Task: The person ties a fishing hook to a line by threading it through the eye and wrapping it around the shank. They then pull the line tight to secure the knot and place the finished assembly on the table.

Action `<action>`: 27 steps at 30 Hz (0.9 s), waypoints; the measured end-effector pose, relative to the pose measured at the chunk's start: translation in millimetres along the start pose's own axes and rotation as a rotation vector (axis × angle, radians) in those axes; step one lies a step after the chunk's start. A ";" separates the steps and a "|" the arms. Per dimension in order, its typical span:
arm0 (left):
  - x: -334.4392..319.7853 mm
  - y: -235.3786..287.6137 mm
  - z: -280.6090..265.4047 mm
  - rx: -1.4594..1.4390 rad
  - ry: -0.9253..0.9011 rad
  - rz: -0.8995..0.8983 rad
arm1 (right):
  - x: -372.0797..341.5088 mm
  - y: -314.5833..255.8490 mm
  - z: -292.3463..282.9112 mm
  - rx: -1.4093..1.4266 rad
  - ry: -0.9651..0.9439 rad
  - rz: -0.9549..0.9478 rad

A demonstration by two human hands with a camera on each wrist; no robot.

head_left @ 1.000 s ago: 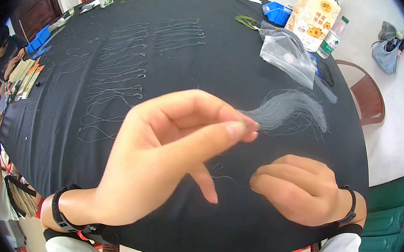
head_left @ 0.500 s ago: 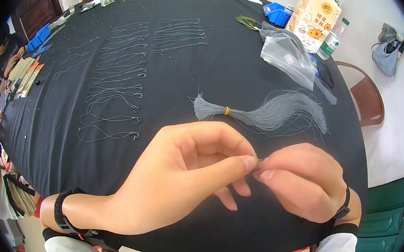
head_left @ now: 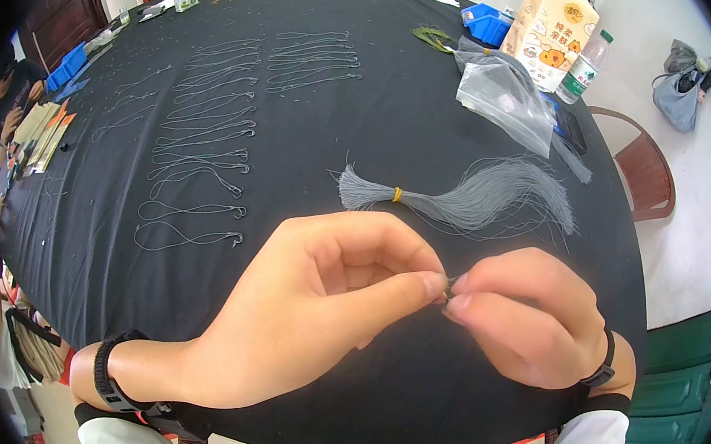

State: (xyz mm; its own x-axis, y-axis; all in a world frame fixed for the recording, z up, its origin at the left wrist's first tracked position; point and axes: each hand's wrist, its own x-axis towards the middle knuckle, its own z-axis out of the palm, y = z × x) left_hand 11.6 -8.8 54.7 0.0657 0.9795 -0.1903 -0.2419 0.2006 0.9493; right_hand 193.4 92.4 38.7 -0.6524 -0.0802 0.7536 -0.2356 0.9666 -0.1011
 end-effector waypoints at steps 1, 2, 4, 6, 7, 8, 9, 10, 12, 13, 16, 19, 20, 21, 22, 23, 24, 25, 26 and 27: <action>0.0 -0.1 -0.1 0.004 0.006 -0.002 | 1.0 -0.5 -1.6 -0.001 -0.005 0.012; 0.2 -0.8 -0.1 -0.002 0.003 0.012 | 1.0 -0.3 -2.5 -0.009 -0.010 0.015; 0.8 -2.5 0.4 -0.016 -0.005 0.038 | 0.5 0.4 -4.0 -0.030 -0.020 0.015; 0.2 -1.1 1.0 -0.016 0.001 0.027 | 0.4 0.1 -4.3 -0.046 -0.028 0.017; 0.0 -0.5 1.1 -0.017 0.004 0.021 | 0.9 -1.2 -4.6 -0.048 -0.032 0.024; 0.1 -1.5 0.9 -0.023 0.001 0.040 | 1.3 -2.6 -4.6 -0.047 -0.031 0.031; 0.5 -3.5 0.5 -0.028 -0.002 0.058 | 1.8 -3.9 -4.7 -0.047 -0.030 0.038; 0.9 -4.9 0.2 -0.034 -0.005 0.077 | 2.4 -5.4 -4.5 -0.044 -0.024 0.046; 1.4 -5.6 -0.1 -0.041 -0.004 0.084 | 1.9 -7.3 -4.3 -0.041 -0.022 0.072; 1.5 -5.8 -0.2 -0.044 -0.004 0.087 | 1.4 -8.3 -4.3 -0.041 -0.026 0.090; 2.0 -5.9 -0.2 -0.046 -0.004 0.106 | 1.5 -10.7 -4.2 -0.014 -0.033 0.163; 1.4 -5.9 -0.1 -0.054 -0.011 0.093 | 1.8 -14.9 -4.6 -0.008 -0.043 0.256; 1.3 -5.5 0.0 -0.050 -0.007 0.091 | 1.8 -16.5 -4.8 -0.012 -0.047 0.290; 1.2 -4.9 0.2 -0.045 -0.003 0.089 | 2.1 -18.1 -3.8 -0.005 -0.034 0.329; 1.2 -4.4 0.4 -0.040 0.001 0.088 | 2.6 -19.8 -2.1 0.002 -0.020 0.368; 1.2 -3.9 0.6 -0.040 0.004 0.088 | 2.7 -21.3 -1.4 0.009 -0.006 0.406; 1.2 -3.4 0.7 -0.039 0.008 0.088 | 3.2 -23.3 -2.4 0.068 0.001 0.476; 1.3 -3.1 0.8 -0.038 0.011 0.088 | 4.4 -25.7 -4.1 0.127 0.007 0.545; 1.4 -3.4 0.6 -0.038 0.010 0.091 | 5.6 -27.2 -5.4 0.187 0.013 0.614; 1.7 -4.1 0.2 -0.039 0.010 0.093 | 6.0 -25.2 -8.8 0.283 -0.028 0.628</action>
State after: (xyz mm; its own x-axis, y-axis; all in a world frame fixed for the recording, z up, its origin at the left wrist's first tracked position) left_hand 12.9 -8.0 50.5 0.0316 0.9941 -0.1041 -0.2838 0.1088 0.9527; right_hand 201.7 69.7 51.4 -0.7441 0.4643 0.4803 0.0164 0.7314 -0.6817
